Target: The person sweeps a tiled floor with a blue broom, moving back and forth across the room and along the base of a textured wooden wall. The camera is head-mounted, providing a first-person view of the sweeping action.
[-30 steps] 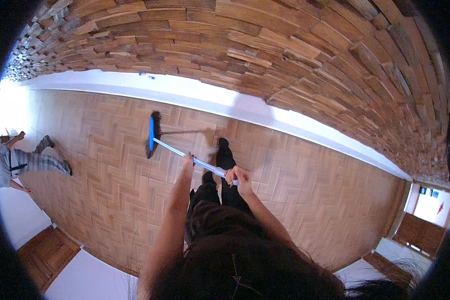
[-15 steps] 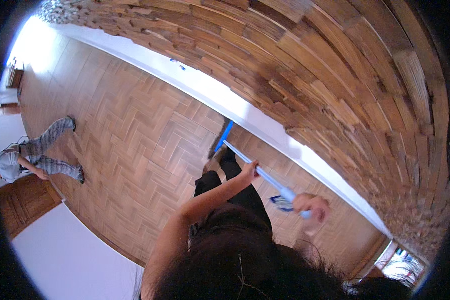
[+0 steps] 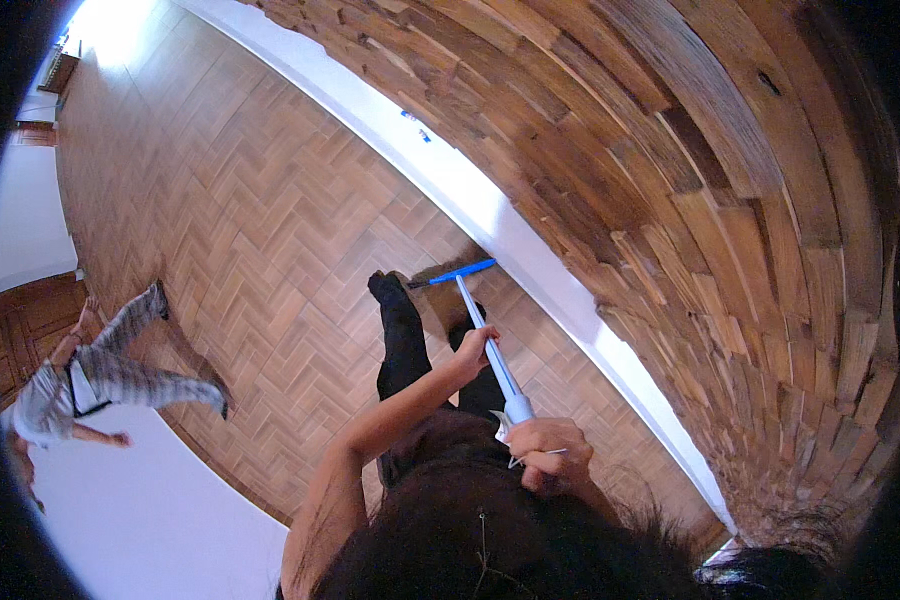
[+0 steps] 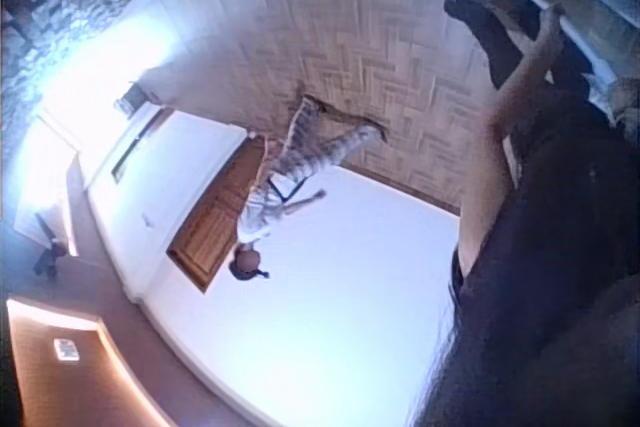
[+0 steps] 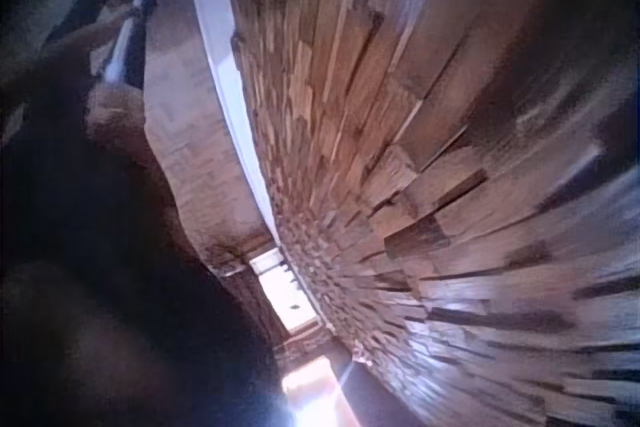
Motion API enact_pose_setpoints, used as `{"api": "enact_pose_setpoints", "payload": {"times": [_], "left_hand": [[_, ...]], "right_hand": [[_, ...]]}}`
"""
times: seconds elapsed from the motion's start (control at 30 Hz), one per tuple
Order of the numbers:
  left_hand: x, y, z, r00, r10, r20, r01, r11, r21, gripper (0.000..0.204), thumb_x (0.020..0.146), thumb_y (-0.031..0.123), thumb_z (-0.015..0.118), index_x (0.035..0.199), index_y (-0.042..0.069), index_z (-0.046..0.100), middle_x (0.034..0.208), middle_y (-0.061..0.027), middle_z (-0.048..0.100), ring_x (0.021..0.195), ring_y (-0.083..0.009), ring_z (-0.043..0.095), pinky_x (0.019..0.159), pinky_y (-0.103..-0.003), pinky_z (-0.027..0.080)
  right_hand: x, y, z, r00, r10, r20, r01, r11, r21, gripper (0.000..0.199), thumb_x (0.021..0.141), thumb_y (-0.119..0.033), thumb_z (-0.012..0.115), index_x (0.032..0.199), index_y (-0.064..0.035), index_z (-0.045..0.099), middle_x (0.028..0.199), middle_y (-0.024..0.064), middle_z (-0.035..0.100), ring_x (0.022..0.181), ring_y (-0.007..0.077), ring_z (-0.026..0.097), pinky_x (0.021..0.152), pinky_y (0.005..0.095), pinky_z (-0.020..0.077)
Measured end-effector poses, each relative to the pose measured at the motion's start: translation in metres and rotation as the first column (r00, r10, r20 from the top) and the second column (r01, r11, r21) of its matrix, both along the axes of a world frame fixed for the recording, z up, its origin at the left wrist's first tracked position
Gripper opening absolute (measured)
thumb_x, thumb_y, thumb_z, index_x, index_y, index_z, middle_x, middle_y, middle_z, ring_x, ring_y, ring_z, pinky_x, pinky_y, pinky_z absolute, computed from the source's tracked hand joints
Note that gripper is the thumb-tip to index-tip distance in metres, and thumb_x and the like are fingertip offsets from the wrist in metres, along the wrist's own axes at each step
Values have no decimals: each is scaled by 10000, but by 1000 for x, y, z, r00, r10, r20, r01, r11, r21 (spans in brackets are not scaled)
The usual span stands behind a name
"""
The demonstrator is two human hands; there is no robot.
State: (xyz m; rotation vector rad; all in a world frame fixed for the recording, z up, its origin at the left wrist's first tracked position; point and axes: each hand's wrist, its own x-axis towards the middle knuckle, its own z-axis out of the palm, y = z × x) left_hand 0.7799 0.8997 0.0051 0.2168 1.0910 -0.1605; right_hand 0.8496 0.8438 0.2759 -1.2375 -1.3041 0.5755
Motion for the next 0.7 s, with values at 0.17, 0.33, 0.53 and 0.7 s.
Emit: {"api": "enact_pose_setpoints", "payload": {"times": [0.17,0.33,0.53,0.7], "left_hand": [[-35,76,5,992,118,38,-115,990,-76,101,703,169,445,661,80,421,522,-15,423,439,-135,404,418,-253,354],[-85,171,-30,985,169,-16,-168,985,39,103,684,174,457,624,93,433,480,-17,434,423,-154,427,417,-278,377],[-123,305,-139,986,140,85,-164,852,497,159,717,202,394,645,84,473,533,-43,474,446,-170,454,394,-298,371],[-118,433,-170,962,261,75,-249,735,631,217,771,246,381,644,91,465,509,-31,466,402,-144,419,375,-287,355]], "right_hand": [[-31,96,3,992,113,63,-116,992,50,240,621,-29,580,773,-74,400,598,48,491,501,199,511,438,320,431],[-77,163,-33,979,200,-31,-199,979,51,116,643,-21,541,652,-71,437,557,46,459,486,204,489,439,306,401],[-97,229,-119,983,53,-178,-70,993,-91,102,651,-44,519,604,-71,433,565,58,457,549,226,508,540,307,420],[-121,309,-183,999,30,-32,-32,998,-61,113,711,-68,473,607,-31,444,575,72,467,560,218,502,607,335,431]]}}
